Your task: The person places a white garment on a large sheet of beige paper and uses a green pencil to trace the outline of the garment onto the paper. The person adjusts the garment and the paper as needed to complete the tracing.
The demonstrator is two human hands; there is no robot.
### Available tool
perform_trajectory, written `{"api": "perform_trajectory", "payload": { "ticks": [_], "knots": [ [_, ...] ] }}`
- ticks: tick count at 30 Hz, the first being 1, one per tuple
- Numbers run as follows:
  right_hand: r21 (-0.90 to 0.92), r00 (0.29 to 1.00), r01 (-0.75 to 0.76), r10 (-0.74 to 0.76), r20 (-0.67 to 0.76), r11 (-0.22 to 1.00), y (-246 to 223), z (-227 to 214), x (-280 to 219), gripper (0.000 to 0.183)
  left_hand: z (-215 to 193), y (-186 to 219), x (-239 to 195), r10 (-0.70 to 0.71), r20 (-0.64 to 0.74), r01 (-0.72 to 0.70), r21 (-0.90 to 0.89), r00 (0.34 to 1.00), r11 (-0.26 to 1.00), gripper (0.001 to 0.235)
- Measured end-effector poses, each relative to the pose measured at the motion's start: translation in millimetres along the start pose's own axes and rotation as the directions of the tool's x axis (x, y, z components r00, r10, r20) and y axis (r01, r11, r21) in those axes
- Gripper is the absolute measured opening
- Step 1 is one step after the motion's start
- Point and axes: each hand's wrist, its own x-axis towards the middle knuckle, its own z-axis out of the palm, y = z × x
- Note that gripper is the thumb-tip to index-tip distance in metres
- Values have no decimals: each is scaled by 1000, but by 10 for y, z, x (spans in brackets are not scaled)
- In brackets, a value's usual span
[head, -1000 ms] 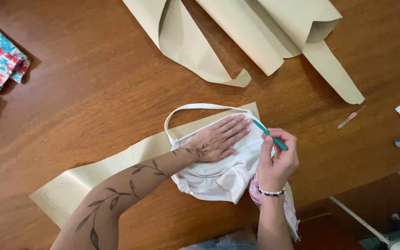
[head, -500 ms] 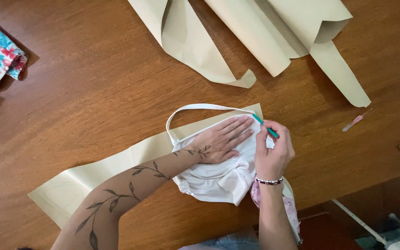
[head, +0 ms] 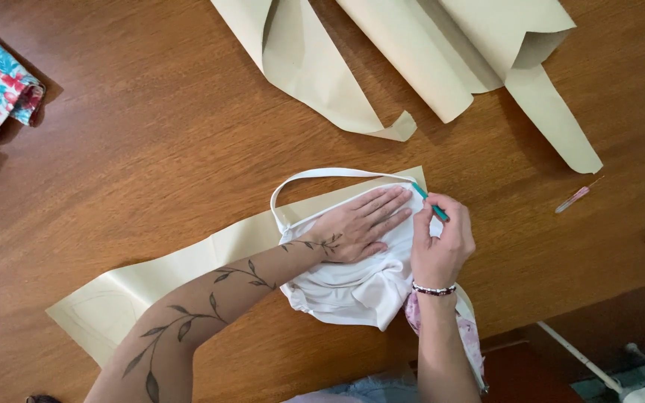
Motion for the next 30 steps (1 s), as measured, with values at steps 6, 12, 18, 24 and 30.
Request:
{"api": "perform_trajectory", "payload": {
  "ticks": [6,12,18,24,30],
  "knots": [
    [23,1000,-13,13,10,1000,2,15,-13,12,-14,4,10,-3,1,3,-10,1000,1000,70],
    [30,1000,-18,18,-24,999,12,24,-13,11,-3,10,5,-4,22,4,12,1000,1000,70],
    [36,999,-24,25,-25,999,14,37,-11,12,-21,14,-1,-8,14,8,9,1000,1000,70],
    [44,999,-18,20,-28,999,3,60,-21,9,11,3,-6,-1,-16,1,-15,1000,1000,69],
    [34,1000,-18,18,-19,999,-13,76,-53,10,26,11,-14,-6,-35,5,-33,999,999,69]
  ]
}}
